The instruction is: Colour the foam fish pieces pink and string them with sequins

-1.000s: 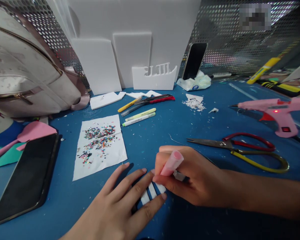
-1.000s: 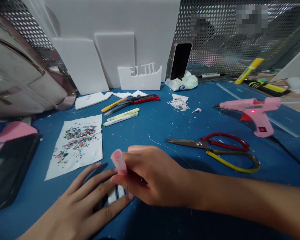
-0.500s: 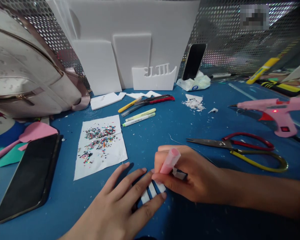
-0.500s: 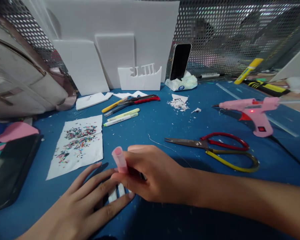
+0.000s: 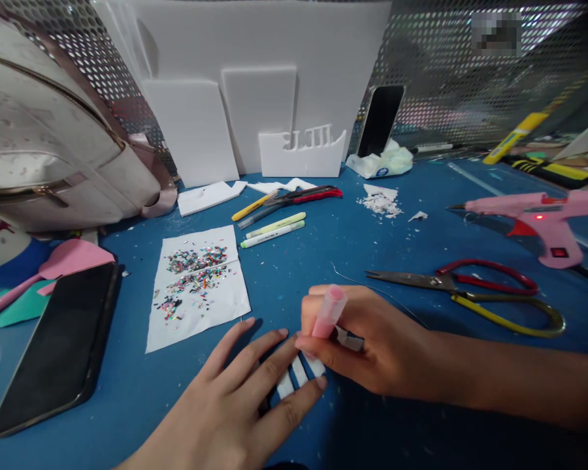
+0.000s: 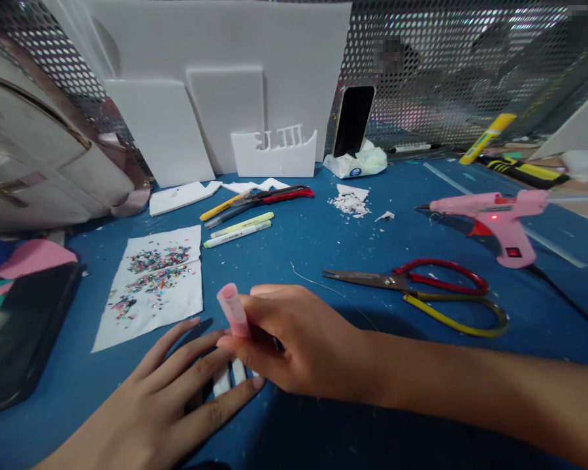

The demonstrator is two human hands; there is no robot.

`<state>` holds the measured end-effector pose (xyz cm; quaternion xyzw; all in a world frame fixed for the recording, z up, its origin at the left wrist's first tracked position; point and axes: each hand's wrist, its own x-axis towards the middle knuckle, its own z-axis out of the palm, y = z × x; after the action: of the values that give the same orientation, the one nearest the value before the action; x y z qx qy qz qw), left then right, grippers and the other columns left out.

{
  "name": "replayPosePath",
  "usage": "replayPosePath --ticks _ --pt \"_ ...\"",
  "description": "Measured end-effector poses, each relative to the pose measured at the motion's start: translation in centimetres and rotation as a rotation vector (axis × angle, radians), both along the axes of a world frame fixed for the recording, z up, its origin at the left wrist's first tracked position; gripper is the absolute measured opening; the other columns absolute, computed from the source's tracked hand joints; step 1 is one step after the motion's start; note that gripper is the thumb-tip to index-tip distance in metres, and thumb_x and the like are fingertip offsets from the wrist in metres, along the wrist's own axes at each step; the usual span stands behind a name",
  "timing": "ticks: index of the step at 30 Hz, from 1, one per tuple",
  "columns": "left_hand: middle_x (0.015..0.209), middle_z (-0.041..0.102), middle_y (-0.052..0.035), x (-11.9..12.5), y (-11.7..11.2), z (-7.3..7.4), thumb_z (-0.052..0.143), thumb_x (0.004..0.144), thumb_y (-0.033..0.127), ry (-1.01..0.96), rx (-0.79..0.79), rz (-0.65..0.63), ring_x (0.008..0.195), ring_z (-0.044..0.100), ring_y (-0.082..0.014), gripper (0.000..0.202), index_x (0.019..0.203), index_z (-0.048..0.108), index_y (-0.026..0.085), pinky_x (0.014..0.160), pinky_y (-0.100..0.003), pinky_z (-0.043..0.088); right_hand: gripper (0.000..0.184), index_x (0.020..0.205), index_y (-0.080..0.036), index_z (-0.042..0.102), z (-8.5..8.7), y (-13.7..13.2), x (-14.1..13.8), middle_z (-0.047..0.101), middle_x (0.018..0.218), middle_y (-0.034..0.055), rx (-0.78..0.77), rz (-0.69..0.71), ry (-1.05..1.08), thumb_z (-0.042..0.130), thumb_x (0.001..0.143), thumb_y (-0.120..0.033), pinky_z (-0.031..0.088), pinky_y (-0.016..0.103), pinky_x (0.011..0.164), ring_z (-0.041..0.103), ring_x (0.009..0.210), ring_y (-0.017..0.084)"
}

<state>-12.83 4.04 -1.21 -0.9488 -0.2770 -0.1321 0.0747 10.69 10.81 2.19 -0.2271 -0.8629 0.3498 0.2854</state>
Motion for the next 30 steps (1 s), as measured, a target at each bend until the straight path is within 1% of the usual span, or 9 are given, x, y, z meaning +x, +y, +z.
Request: replayPosePath --ticks 5,9,13,17,21,24,26,30 --pt "0.144 0.056 -0.0097 0.02 0.02 0.13 0.03 0.103 0.059 0.038 -0.01 -0.018 0.134 0.044 -0.0315 0.059 0.152 0.039 0.028 0.119 -0.056 0.008 0.023 0.078 -0.019 0.045 -0.07 0.09 -0.06 0.057 0.071 -0.0016 -0.007 0.002 -0.009 0.053 0.099 -0.023 0.039 0.028 0.068 0.048 0.062 0.011" --pt "0.143 0.057 -0.0091 0.0 0.11 0.43 0.03 0.103 0.058 0.038 -0.033 -0.018 0.134 0.045 -0.0306 0.059 0.153 0.038 0.028 0.12 -0.054 0.005 0.023 0.077 -0.019 0.046 -0.08 0.01 -0.13 0.053 0.068 -0.0026 -0.015 -0.005 -0.014 0.054 0.098 -0.022 0.037 0.027 0.065 0.045 0.061 0.011" --pt "0.142 0.058 -0.009 -0.17 0.06 0.45 0.031 0.103 0.057 0.044 -0.028 -0.029 0.134 0.043 -0.0301 0.06 0.154 0.037 0.026 0.12 -0.054 0.003 0.022 0.078 -0.019 0.046 -0.12 -0.17 0.06 0.059 0.07 -0.0014 -0.005 -0.005 0.006 0.054 0.099 -0.022 0.037 0.028 0.067 0.05 0.064 0.011" --pt "0.146 0.055 -0.0105 -0.24 0.01 0.26 0.031 0.103 0.059 0.06 -0.024 -0.029 0.136 0.042 -0.0318 0.062 0.154 0.036 0.024 0.119 -0.056 0.004 0.022 0.077 -0.018 0.05 0.14 0.0 0.28 0.061 0.072 0.0005 -0.018 -0.012 0.0 0.054 0.098 -0.023 0.039 0.028 0.067 0.052 0.065 0.012" --pt "0.15 0.051 -0.0111 -0.23 0.07 0.19 0.03 0.102 0.06 0.076 -0.008 -0.023 0.136 0.043 -0.0323 0.063 0.154 0.035 0.024 0.119 -0.058 0.007 0.022 0.077 -0.015 0.058 0.69 0.36 0.35 0.064 0.073 0.003 -0.121 -0.024 -0.025 0.052 0.098 -0.022 0.042 0.027 0.065 0.055 0.065 0.013" --pt "0.15 0.051 -0.0108 -0.27 0.04 0.23 0.031 0.102 0.061 0.079 0.02 -0.023 0.135 0.045 -0.0322 0.064 0.153 0.037 0.024 0.119 -0.059 0.011 0.026 0.079 -0.013 0.062 0.88 0.56 0.42 0.068 0.075 0.0045 -0.218 -0.013 -0.004 0.053 0.1 -0.026 0.044 0.025 0.064 0.059 0.065 0.012" --pt "0.15 0.051 -0.0102 -0.26 -0.06 0.32 0.032 0.102 0.06 0.088 0.013 -0.028 0.135 0.045 -0.0316 0.063 0.154 0.037 0.024 0.12 -0.058 0.009 0.028 0.081 -0.012 0.064 0.86 0.64 0.52 0.07 0.076 0.005 -0.288 -0.021 0.007 0.055 0.101 -0.03 0.045 0.024 0.063 0.06 0.063 0.011" --pt "0.155 0.046 -0.0064 -0.08 -0.38 0.66 0.038 0.106 0.041 0.118 -0.042 0.024 0.141 0.039 -0.0287 0.051 0.155 0.032 0.028 0.121 -0.057 0.005 0.028 0.082 -0.013 0.065 0.88 0.77 0.76 0.072 0.076 0.0042 -0.368 -0.069 0.013 0.058 0.1 -0.033 0.041 0.022 0.053 0.057 0.056 0.009"
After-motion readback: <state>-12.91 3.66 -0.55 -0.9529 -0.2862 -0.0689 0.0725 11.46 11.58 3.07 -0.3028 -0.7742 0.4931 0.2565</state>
